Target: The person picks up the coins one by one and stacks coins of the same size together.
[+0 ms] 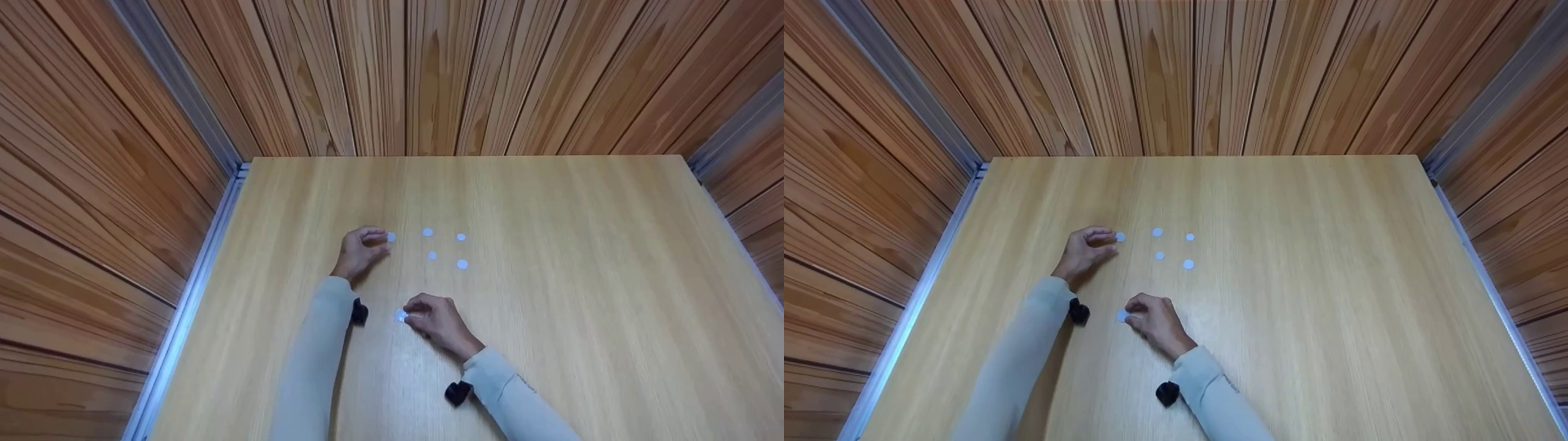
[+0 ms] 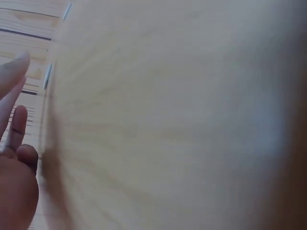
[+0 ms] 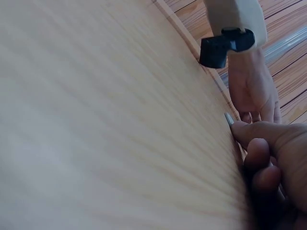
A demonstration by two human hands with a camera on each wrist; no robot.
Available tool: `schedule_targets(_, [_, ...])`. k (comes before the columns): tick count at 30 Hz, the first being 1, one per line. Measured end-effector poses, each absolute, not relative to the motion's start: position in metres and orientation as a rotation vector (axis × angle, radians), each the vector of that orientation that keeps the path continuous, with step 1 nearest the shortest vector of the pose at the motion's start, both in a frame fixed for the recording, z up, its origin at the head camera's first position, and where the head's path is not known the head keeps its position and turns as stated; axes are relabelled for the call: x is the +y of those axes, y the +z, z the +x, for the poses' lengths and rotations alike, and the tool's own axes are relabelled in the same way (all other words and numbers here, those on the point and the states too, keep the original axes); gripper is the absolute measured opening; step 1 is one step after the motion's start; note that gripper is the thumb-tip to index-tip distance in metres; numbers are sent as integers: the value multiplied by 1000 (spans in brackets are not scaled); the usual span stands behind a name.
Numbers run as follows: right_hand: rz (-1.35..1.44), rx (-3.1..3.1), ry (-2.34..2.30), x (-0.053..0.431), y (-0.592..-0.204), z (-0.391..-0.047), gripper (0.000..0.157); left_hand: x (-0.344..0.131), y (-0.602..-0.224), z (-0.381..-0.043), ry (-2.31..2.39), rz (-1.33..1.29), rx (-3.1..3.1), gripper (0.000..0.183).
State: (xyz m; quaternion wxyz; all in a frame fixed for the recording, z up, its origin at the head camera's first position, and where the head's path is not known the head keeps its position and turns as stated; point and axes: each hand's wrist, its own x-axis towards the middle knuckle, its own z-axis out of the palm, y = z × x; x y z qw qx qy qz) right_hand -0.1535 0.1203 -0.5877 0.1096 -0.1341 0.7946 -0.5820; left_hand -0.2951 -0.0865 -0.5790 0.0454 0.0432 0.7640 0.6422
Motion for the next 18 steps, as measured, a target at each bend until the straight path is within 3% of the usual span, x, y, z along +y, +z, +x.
schedule_targets(18, [-408, 2375, -1669, 122, -587, -152, 15, -76, -579, -315, 1646, 69, 2499, 28])
